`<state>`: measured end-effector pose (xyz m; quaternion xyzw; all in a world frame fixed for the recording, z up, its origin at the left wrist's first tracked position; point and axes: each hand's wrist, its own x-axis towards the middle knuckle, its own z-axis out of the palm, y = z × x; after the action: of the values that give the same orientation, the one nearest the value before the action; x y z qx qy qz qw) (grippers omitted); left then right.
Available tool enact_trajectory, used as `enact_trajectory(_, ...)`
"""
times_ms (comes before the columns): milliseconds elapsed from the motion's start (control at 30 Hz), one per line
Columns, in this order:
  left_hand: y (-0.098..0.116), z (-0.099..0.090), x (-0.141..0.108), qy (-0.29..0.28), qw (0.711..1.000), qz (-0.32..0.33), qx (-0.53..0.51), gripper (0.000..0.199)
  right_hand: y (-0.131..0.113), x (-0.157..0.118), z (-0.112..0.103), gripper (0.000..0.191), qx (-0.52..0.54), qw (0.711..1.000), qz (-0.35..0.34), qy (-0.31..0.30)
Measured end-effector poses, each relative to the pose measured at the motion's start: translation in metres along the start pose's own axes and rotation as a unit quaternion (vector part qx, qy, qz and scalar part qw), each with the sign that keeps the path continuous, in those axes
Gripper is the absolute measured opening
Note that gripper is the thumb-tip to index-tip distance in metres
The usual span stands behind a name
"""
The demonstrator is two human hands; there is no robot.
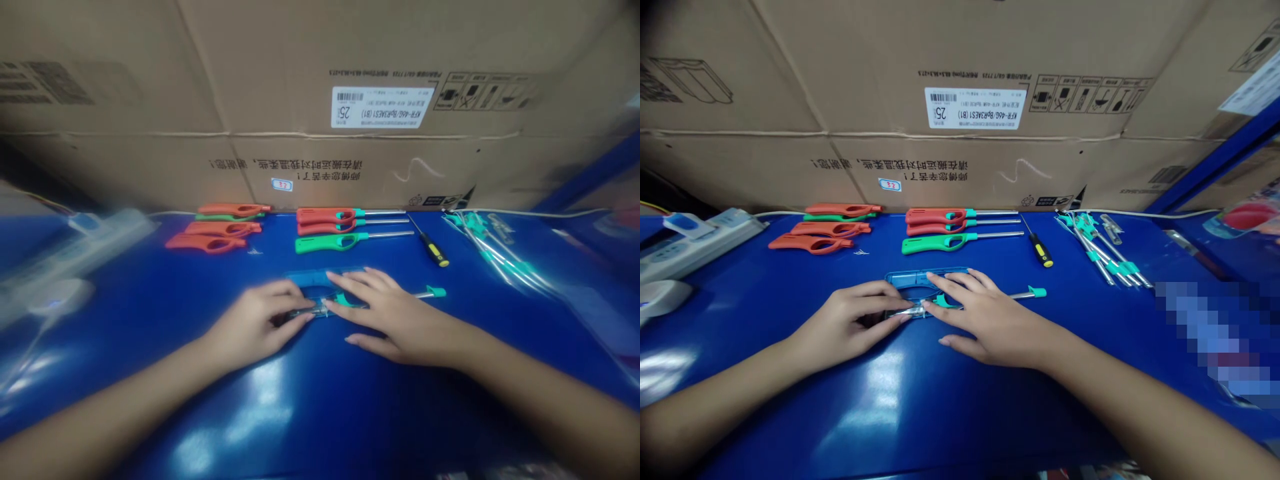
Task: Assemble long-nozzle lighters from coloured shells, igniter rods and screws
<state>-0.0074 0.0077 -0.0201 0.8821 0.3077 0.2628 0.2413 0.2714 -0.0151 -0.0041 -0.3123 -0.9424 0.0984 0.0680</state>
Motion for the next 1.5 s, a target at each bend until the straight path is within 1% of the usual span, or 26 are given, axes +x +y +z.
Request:
enact_trajectory(133,0.0,0.001,0.0,-0.004,1.0,-0.001,-0.009,0.022,0.0,-0.002,0.001,0.053,0.018,1.0,0.011,-0.011)
enact_trajectory(267,0.0,0.002,0.0,-0.005,1.0,-0.001,-0.015,0.022,0.0,-0.002,0.0,0.05,0.04,0.999,0.001,0.006)
enact_trajectory(533,0.003,0.003,0.001,0.002,1.0,-0.001,-0.023,0.021,-0.004,0.0,-0.005,0.046,0.016,1.0,-0.016,-0.009)
enact_trajectory(667,0.002,0.005,0.001,0.002,1.0,-0.005,-0.026,0.02,-0.004,0.0,-0.007,0.05,0.016,1.0,-0.025,-0.001)
enact_trajectory(733,0.0,0.006,0.001,0.003,1.0,-0.006,-0.03,0.02,-0.001,-0.001,-0.007,0.051,0.016,0.999,-0.025,0.018)
enact_trajectory(767,-0.001,0.006,0.001,0.005,0.999,-0.004,-0.032,0.019,0.002,-0.001,-0.006,0.05,0.015,0.999,-0.016,0.036)
enact_trajectory(867,-0.003,0.006,0.002,0.013,0.999,-0.001,-0.034,0.018,0.013,-0.001,-0.005,0.046,0.003,0.994,0.041,0.105)
enact_trajectory(933,-0.004,0.006,0.002,0.016,0.999,-0.003,-0.034,0.018,0.022,-0.001,-0.004,0.046,-0.017,0.989,0.079,0.122)
enact_trajectory(1067,-0.006,0.007,0.0,0.018,0.999,-0.006,-0.037,0.018,0.034,-0.002,-0.001,0.046,-0.027,0.988,0.109,0.11)
enact_trajectory(1200,-0.007,0.007,0.0,0.025,0.999,-0.003,-0.032,0.019,0.032,-0.004,-0.004,0.036,0.003,0.986,0.115,0.119)
enact_trajectory(1267,-0.007,0.007,0.0,0.026,0.999,-0.003,-0.029,0.019,0.029,-0.005,-0.008,0.033,0.018,0.987,0.107,0.117)
enact_trajectory(1400,-0.008,0.007,-0.001,0.023,0.999,-0.002,-0.025,0.019,0.027,-0.007,-0.013,0.042,0.047,0.993,0.073,0.085)
enact_trajectory(1500,-0.009,0.007,-0.001,0.018,1.0,-0.004,-0.024,0.018,0.028,-0.008,-0.012,0.044,0.06,0.994,0.059,0.072)
